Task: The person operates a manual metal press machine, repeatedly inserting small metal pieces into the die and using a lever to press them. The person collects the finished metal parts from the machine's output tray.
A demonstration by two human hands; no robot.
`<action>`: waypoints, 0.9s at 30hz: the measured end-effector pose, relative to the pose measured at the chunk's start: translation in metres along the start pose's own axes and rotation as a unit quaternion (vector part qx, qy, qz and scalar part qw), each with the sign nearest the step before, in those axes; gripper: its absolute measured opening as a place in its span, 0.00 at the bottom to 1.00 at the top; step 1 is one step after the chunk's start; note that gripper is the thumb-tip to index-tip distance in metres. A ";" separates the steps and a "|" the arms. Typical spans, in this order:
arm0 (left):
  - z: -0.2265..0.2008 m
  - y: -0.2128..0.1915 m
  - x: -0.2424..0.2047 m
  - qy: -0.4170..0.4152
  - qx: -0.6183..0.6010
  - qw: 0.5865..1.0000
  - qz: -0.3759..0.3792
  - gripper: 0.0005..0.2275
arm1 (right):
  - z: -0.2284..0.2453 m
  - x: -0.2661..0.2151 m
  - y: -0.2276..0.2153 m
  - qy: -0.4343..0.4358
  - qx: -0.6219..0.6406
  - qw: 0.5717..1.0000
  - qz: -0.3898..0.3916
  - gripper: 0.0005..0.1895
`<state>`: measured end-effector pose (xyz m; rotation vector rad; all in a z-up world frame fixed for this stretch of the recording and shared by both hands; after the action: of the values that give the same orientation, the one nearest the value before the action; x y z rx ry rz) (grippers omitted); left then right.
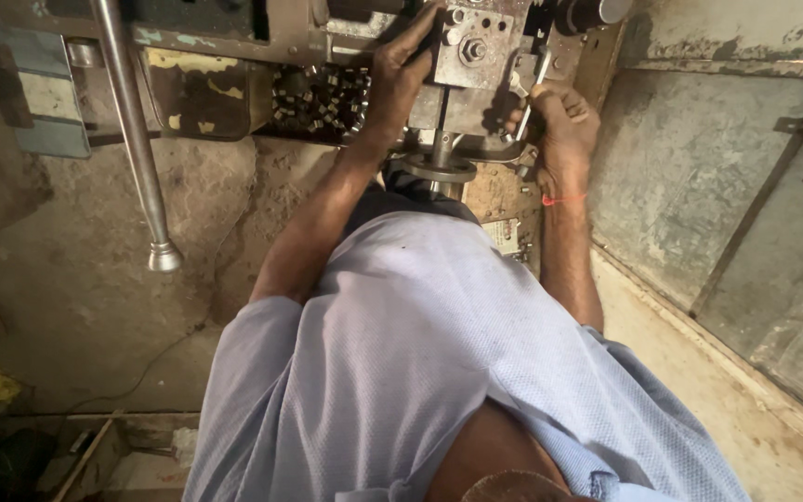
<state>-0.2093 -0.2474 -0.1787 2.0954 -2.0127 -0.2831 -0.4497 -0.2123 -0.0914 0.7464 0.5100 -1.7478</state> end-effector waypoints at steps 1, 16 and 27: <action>0.004 0.001 -0.008 -0.037 -0.032 0.999 -0.024 0.22 | 0.002 -0.002 0.002 -0.004 0.004 1.000 0.007 0.05; 0.016 0.009 -0.020 -0.017 -0.022 0.972 -0.231 0.06 | 0.007 -0.015 0.001 -0.040 0.057 0.997 0.041 0.04; -0.001 0.006 -0.042 0.017 0.183 0.981 -0.059 0.14 | 0.003 -0.021 -0.003 -0.032 0.058 0.997 0.037 0.04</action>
<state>-0.2168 -0.2051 -0.1768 2.4192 -2.0489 0.1150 -0.4490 -0.1992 -0.0739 0.7784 0.3358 -1.7365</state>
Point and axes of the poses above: each hand's wrist, its own x-axis towards the middle knuckle, its own y-axis out of the palm, z = x × y, the point moved 6 cm from there along x, towards the middle knuckle, and after that the axes turned 14 degrees about y, right-handed, at the moved point
